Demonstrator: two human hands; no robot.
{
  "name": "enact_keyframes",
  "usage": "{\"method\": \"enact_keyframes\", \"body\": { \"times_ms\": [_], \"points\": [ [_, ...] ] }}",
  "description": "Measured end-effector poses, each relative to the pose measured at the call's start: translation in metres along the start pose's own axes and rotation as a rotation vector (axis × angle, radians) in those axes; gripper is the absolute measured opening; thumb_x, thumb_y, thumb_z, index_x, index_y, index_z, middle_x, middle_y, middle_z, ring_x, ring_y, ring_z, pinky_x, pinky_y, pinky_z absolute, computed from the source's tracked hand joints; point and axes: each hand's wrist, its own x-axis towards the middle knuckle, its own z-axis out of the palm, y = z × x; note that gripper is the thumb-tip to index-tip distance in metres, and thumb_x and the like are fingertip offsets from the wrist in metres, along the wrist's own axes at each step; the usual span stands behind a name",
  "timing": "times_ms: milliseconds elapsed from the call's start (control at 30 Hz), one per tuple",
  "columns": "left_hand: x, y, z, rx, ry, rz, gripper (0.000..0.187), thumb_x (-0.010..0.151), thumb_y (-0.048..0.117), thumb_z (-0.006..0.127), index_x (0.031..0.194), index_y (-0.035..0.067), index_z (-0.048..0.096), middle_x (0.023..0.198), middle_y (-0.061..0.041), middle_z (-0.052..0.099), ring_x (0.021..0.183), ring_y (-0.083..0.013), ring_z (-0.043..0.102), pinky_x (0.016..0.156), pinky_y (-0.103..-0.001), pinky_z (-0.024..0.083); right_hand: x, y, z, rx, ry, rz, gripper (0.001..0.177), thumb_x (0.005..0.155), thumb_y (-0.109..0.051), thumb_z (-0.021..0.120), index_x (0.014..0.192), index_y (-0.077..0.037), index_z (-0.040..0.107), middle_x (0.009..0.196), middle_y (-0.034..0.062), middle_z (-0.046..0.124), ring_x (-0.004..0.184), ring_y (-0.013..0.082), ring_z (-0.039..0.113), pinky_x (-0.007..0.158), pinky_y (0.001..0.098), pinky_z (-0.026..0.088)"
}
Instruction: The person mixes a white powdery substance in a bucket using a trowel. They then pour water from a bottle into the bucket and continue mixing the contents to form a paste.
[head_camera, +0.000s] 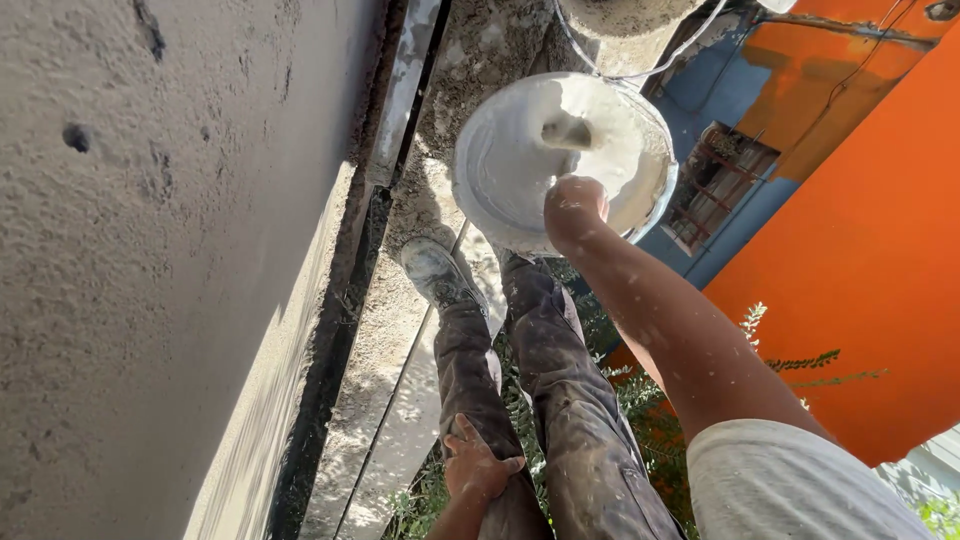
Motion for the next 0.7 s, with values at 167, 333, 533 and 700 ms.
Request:
{"method": "enact_keyframes", "body": {
  "times_ms": [167,333,533,700],
  "points": [
    [-0.006,0.005,-0.003,-0.006,0.028,-0.005,0.146,0.087,0.072,0.082,0.164,0.016,-0.029,0.170,-0.027,0.000,0.139,-0.0455,0.050,0.104,-0.047,0.057,-0.056,0.021,0.000,0.095,-0.363,-0.161,0.035,0.106,-0.011,0.055,0.140,-0.013,0.062,0.120,0.0036,0.070,0.098,0.0125,0.069,0.085,0.0247,0.063],
    [-0.006,0.005,-0.004,0.016,0.028,0.006,0.145,0.087,0.074,0.080,0.164,0.015,-0.028,0.171,-0.029,-0.003,0.140,-0.0443,0.050,0.107,-0.045,0.054,-0.123,0.100,-0.042,0.038,-0.294,-0.240,0.024,0.100,-0.002,0.057,0.121,-0.010,0.049,0.091,-0.0043,0.046,0.070,0.0080,0.048,0.065,0.0224,0.049],
    [-0.007,0.006,-0.003,0.028,0.018,-0.001,0.145,0.088,0.074,0.079,0.163,0.013,-0.029,0.170,-0.030,-0.003,0.137,-0.0437,0.053,0.101,-0.045,0.058,-0.070,0.100,-0.053,0.518,-0.128,0.108,0.037,0.106,-0.001,0.035,0.136,0.002,0.057,0.116,0.0164,0.073,0.102,0.0292,0.071,0.092,0.0428,0.056],
    [-0.005,0.005,-0.003,0.037,0.023,0.001,0.145,0.087,0.076,0.078,0.163,0.012,-0.028,0.170,-0.031,-0.001,0.138,-0.0462,0.051,0.102,-0.045,0.057,-0.018,0.074,0.004,0.656,-0.296,0.120,0.023,0.095,-0.002,0.056,0.112,0.004,0.071,0.089,0.0097,0.067,0.075,0.0194,0.061,0.072,0.0288,0.055]
  ]
}}
